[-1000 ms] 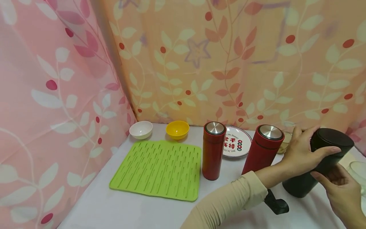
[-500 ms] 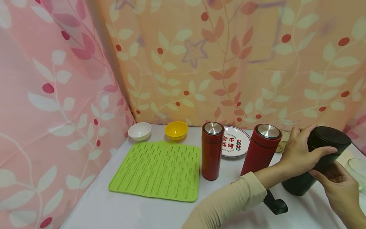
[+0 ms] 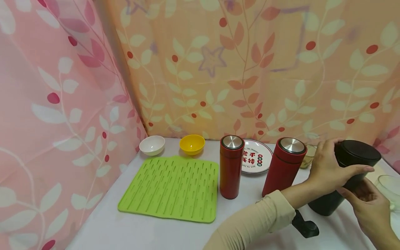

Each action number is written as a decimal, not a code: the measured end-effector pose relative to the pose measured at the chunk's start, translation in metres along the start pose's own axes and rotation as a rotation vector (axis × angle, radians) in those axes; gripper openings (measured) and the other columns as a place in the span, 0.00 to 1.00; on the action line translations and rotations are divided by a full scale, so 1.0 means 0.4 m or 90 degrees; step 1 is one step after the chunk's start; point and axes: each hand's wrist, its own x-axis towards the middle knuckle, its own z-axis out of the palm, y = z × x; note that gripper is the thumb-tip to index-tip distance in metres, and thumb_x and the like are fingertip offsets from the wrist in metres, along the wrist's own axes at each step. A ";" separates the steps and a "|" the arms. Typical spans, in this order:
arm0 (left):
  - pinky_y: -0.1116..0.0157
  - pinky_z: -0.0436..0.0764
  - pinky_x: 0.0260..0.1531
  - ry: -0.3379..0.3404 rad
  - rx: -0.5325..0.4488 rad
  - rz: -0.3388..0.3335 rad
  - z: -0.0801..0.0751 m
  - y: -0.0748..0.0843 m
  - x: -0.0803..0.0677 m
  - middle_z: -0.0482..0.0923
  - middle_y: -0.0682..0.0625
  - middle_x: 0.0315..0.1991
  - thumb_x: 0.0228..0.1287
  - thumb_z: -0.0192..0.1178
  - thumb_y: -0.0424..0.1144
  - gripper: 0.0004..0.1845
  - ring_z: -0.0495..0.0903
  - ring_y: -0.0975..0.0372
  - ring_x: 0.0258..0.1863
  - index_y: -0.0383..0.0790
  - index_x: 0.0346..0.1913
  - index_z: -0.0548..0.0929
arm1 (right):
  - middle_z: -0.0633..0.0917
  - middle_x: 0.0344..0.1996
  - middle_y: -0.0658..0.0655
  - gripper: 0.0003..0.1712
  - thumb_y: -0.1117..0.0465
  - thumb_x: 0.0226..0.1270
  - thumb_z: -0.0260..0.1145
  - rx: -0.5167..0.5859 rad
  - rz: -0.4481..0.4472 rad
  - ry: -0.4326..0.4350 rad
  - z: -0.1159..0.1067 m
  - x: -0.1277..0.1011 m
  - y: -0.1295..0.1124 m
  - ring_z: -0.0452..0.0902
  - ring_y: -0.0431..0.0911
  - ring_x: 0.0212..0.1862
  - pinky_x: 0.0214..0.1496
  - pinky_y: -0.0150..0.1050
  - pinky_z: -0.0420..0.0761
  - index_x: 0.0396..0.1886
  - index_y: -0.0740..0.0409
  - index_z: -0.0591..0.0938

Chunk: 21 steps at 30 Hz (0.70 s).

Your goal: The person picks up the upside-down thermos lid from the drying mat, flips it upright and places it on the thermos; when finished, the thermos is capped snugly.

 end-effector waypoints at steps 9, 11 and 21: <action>0.89 0.62 0.35 -0.099 0.018 0.100 -0.030 -0.026 0.017 0.72 0.64 0.39 0.59 0.60 0.50 0.22 0.68 0.81 0.39 0.52 0.54 0.66 | 0.78 0.50 0.38 0.37 0.81 0.56 0.58 0.085 -0.025 -0.027 0.002 0.008 0.004 0.75 0.26 0.48 0.45 0.14 0.72 0.66 0.57 0.65; 0.87 0.63 0.37 -0.097 -0.022 0.071 -0.029 -0.027 0.013 0.69 0.64 0.44 0.58 0.62 0.49 0.24 0.66 0.81 0.42 0.55 0.56 0.67 | 0.79 0.48 0.38 0.36 0.80 0.56 0.59 0.072 -0.021 -0.019 0.004 0.009 0.004 0.76 0.26 0.47 0.44 0.14 0.73 0.65 0.56 0.67; 0.88 0.64 0.45 -0.044 -0.044 0.064 -0.021 -0.031 0.003 0.71 0.62 0.54 0.54 0.65 0.47 0.35 0.67 0.81 0.51 0.51 0.65 0.64 | 0.79 0.51 0.40 0.37 0.82 0.57 0.56 0.116 -0.036 -0.040 0.008 0.010 0.003 0.76 0.27 0.49 0.46 0.15 0.73 0.66 0.58 0.64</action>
